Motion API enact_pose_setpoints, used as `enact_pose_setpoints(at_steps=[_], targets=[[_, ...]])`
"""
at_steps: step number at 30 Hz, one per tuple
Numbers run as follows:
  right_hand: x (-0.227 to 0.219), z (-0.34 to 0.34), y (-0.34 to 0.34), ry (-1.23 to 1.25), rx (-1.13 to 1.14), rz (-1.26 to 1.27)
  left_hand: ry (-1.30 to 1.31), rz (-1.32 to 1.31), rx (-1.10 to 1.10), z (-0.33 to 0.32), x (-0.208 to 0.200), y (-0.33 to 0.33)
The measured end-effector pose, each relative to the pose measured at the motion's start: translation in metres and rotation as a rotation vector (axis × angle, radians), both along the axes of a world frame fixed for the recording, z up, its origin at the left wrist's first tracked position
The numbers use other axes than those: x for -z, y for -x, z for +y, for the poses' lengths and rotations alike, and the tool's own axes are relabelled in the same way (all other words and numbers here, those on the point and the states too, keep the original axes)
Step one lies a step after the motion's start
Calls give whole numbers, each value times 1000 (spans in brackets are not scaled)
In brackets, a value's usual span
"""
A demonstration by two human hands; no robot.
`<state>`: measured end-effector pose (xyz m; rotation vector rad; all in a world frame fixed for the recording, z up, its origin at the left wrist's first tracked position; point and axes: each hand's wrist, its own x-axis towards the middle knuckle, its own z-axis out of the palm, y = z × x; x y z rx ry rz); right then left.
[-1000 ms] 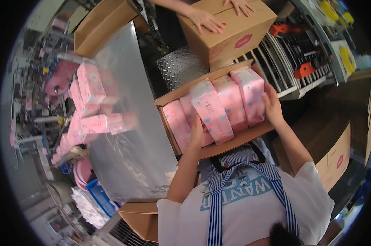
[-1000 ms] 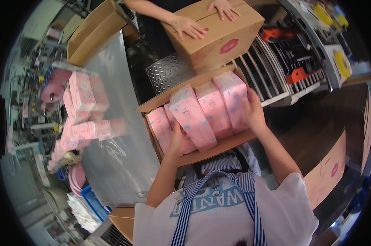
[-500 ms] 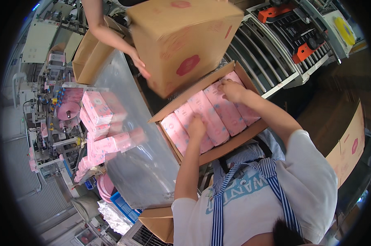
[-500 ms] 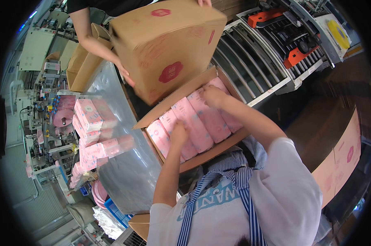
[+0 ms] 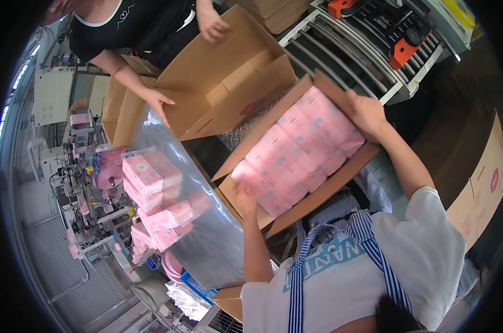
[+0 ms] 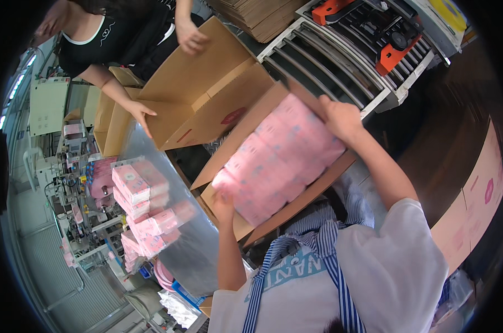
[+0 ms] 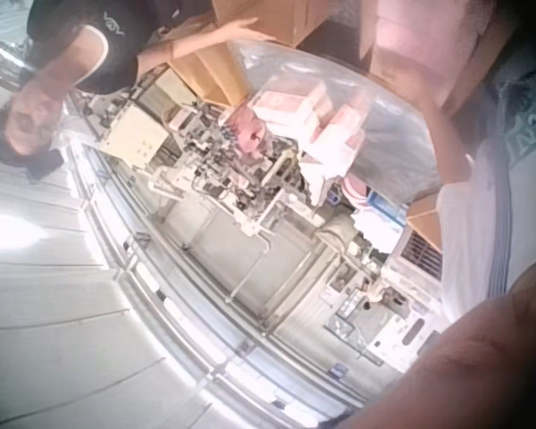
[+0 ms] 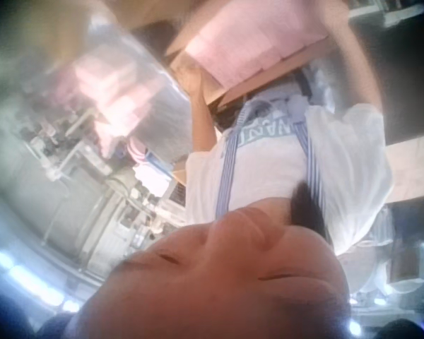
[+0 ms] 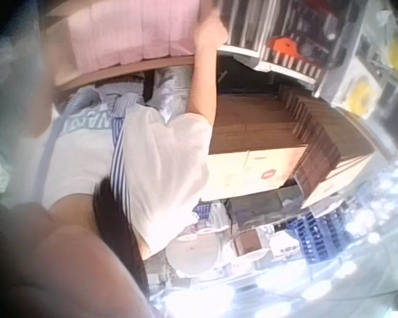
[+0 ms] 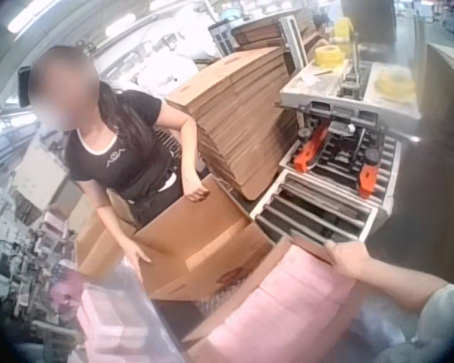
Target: The person packs pink rectangular packages into cardboard boxes on a metal table. They arrange the packages in rows, place bubble wrap inside the boxes, and close the flaps. Another person assists by handling packages and boxes nearby.
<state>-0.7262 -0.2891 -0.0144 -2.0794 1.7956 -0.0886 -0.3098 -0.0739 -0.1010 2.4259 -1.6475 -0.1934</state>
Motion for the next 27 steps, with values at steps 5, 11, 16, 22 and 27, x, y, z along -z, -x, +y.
enact_pose_setpoints(at_steps=[5,11,16,22,27], targets=[[30,4,-12,273,-190,464,5,114,-479,25,-10,-4],[31,47,12,-287,-519,66,89,346,-1,-29,-38,96],[-17,47,-4,-706,-821,206,-117,35,243,-65,-9,110],[46,10,-64,-132,-535,248,-367,305,350,-95,-7,61],[48,-14,-98,402,-599,195,-60,183,69,-40,4,69]])
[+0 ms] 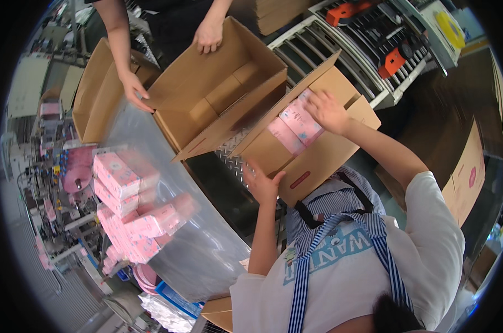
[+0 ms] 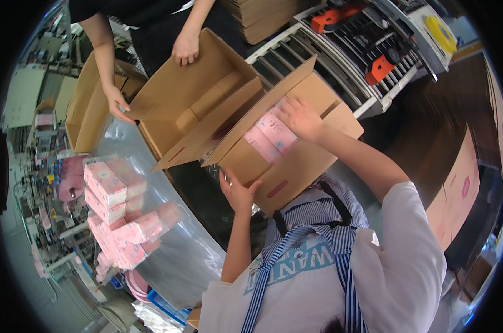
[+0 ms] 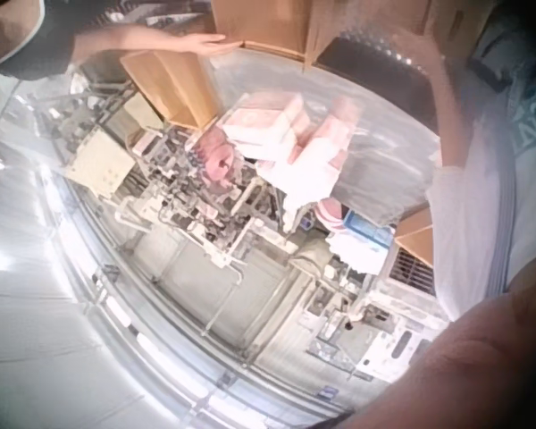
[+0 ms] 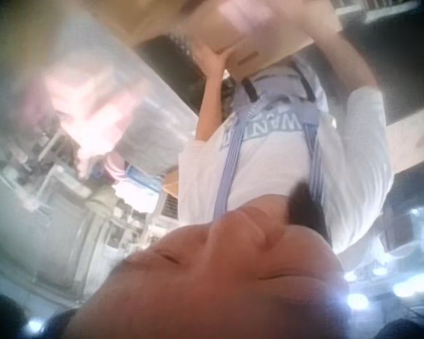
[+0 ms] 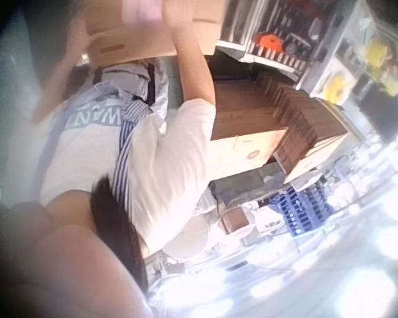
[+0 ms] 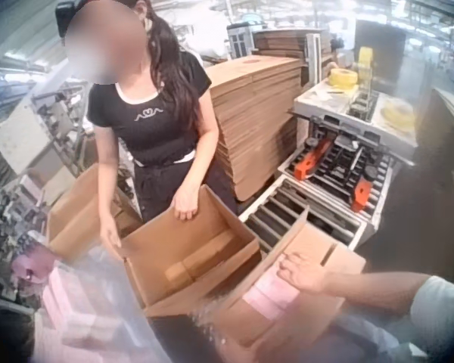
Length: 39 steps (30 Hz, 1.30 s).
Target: The person packs pink rectangular packages into cardboard boxes on a metal table. They arrange the packages in rows, place bubble wrap inside the boxes, and close the flaps. Another person assists by handling packages and boxes nearby.
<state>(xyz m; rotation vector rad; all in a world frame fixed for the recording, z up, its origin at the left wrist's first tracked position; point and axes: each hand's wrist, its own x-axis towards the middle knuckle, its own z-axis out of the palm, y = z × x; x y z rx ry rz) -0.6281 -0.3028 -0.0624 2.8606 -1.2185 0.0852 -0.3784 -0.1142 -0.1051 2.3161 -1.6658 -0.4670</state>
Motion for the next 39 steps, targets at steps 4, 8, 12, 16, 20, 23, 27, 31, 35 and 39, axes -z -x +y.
enact_pose_setpoints(at_steps=[4,8,12,16,20,23,27,31,35,39], targets=[[-53,-47,-35,170,168,-372,-14,624,-373,32,61,-3],[31,22,25,201,249,-310,101,1035,-268,35,81,-4],[66,64,72,-58,235,-322,-199,1125,-450,40,81,-15],[81,-20,92,181,1094,-313,-168,1150,-548,13,60,34],[69,-100,131,23,953,-263,-112,1316,-589,-13,74,99],[69,-173,165,36,915,-266,110,1152,-604,-80,50,174],[67,-255,220,163,937,-309,241,872,-422,-183,44,218],[75,-294,276,202,878,-216,175,643,-254,-274,54,227],[75,-318,313,126,731,-190,107,602,-135,-323,53,247],[80,-316,329,56,707,-254,68,613,-84,-352,49,285]])
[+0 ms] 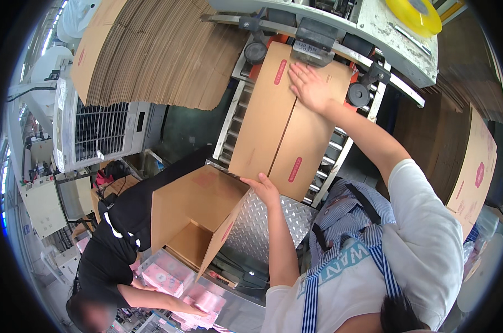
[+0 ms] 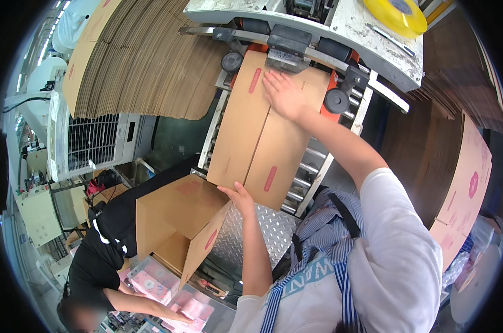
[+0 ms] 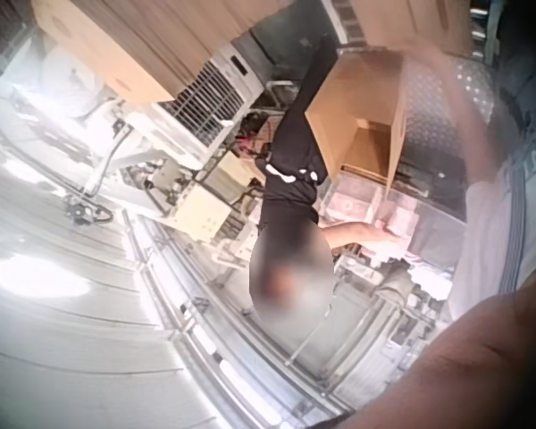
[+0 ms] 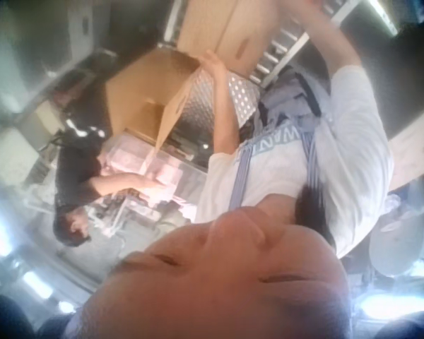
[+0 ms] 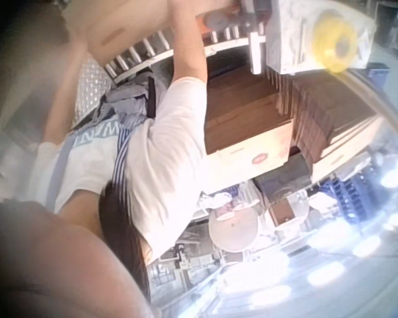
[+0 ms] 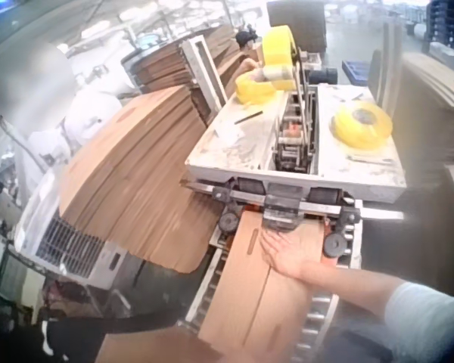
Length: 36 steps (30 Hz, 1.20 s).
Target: The person packs pink rectangular packages into cardboard boxes on a metal table. They arrange the packages in rows, place bubble wrap inside the boxes, and close the flaps. Another person assists by handling packages and boxes nearby.
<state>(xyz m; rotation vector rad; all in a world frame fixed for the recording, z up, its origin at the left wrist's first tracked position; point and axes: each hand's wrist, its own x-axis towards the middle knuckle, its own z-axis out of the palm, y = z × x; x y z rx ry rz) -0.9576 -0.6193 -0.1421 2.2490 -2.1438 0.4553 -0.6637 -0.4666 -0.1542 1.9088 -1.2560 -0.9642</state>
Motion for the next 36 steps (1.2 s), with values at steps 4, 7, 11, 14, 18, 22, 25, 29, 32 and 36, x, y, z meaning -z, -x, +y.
enact_pose_setpoints(at_steps=[4,7,11,14,18,22,25,29,32,36], targets=[[-11,46,-13,-30,-65,-84,-53,-134,82,-25,2,28],[-19,100,-37,-71,-132,-117,-83,-153,231,-47,-8,40],[-19,158,-59,-90,-231,-166,-30,-284,382,-70,-9,56],[-5,158,-45,-93,-235,-71,4,-237,590,-65,-12,66],[-10,136,-20,-42,-239,-3,-178,-84,930,3,33,54],[-19,123,-16,-117,-32,120,-459,24,712,158,124,-7],[-29,121,-20,-222,195,-41,-731,-197,722,283,181,-101],[-54,175,-31,-684,191,-255,-1306,269,62,373,131,-203],[16,302,-23,-666,387,-309,-1088,222,11,395,117,-252],[26,472,-31,-840,546,30,-980,397,-131,411,116,-296]])
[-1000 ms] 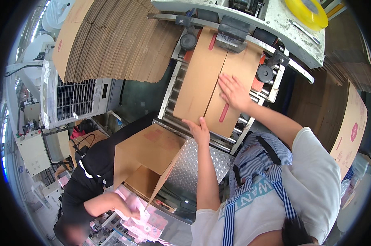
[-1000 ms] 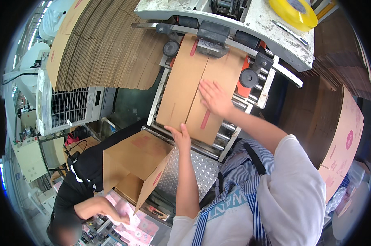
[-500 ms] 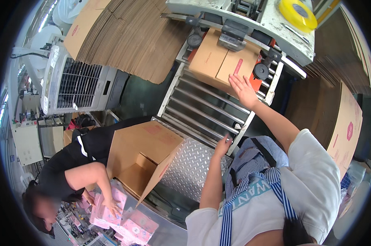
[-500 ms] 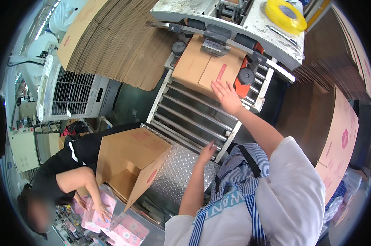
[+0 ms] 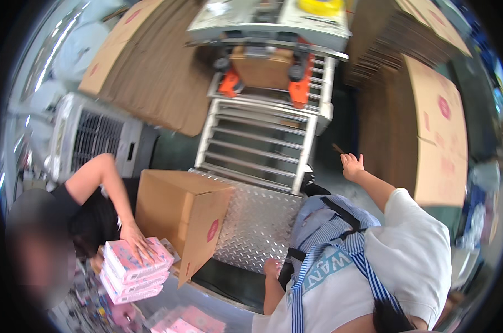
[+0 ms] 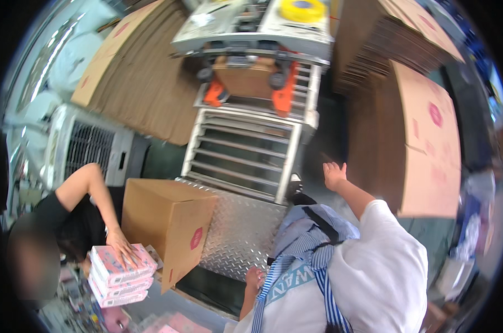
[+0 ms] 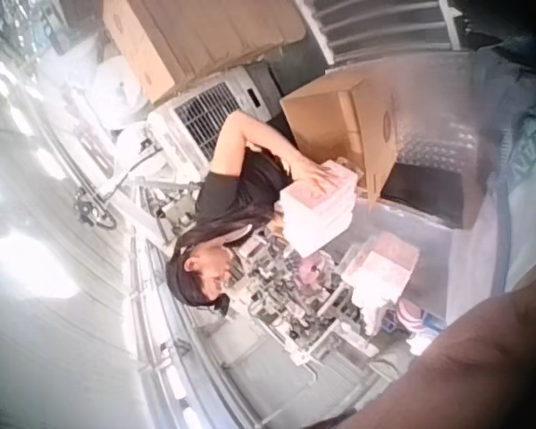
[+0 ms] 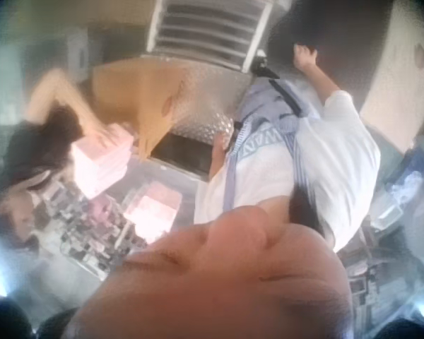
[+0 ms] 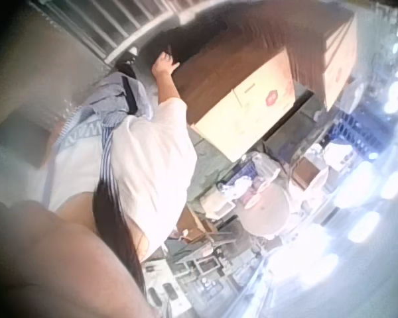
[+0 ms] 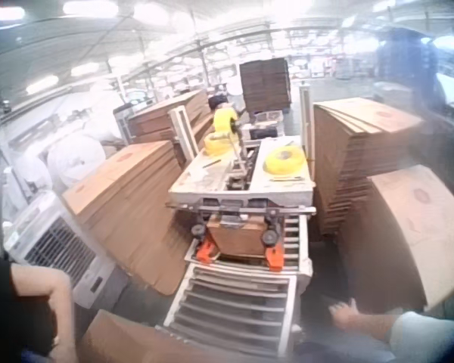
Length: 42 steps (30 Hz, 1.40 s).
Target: The person packs pink rectangular packages into cardboard boxes on a metal table. They arrange the packages in rows, place bubble wrap inside the boxes, and close the flaps. Another person assists by handling packages and boxes nearby.
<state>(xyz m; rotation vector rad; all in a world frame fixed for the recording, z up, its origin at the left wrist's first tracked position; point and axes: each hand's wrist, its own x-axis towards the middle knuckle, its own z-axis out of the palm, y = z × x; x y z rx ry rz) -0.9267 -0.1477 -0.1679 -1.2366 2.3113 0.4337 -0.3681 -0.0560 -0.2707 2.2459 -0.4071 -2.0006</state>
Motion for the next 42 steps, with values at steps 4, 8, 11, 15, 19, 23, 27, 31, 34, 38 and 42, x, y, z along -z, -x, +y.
enact_pose_setpoints(at_steps=[4,8,11,15,19,23,27,31,34,38,42], targets=[[-39,127,44,33,75,337,54,31,283,1,-12,6],[-81,243,100,104,370,554,18,96,326,-16,6,29],[-113,287,93,3,242,395,77,112,282,-40,20,42],[-120,340,79,98,121,314,260,159,384,-58,29,76],[-116,382,80,304,-48,352,274,100,548,-37,2,123],[-140,402,100,515,-216,377,128,102,679,3,-33,181],[-213,392,131,810,-96,755,217,123,746,7,-46,219],[-331,361,150,1306,50,728,368,259,557,-12,-120,292],[-422,345,124,1412,-265,826,799,460,504,-32,-190,326],[-465,337,88,1902,-768,512,1809,-361,748,-9,-300,352],[-444,266,76,2047,-893,-200,1935,-731,743,-14,-319,272]])
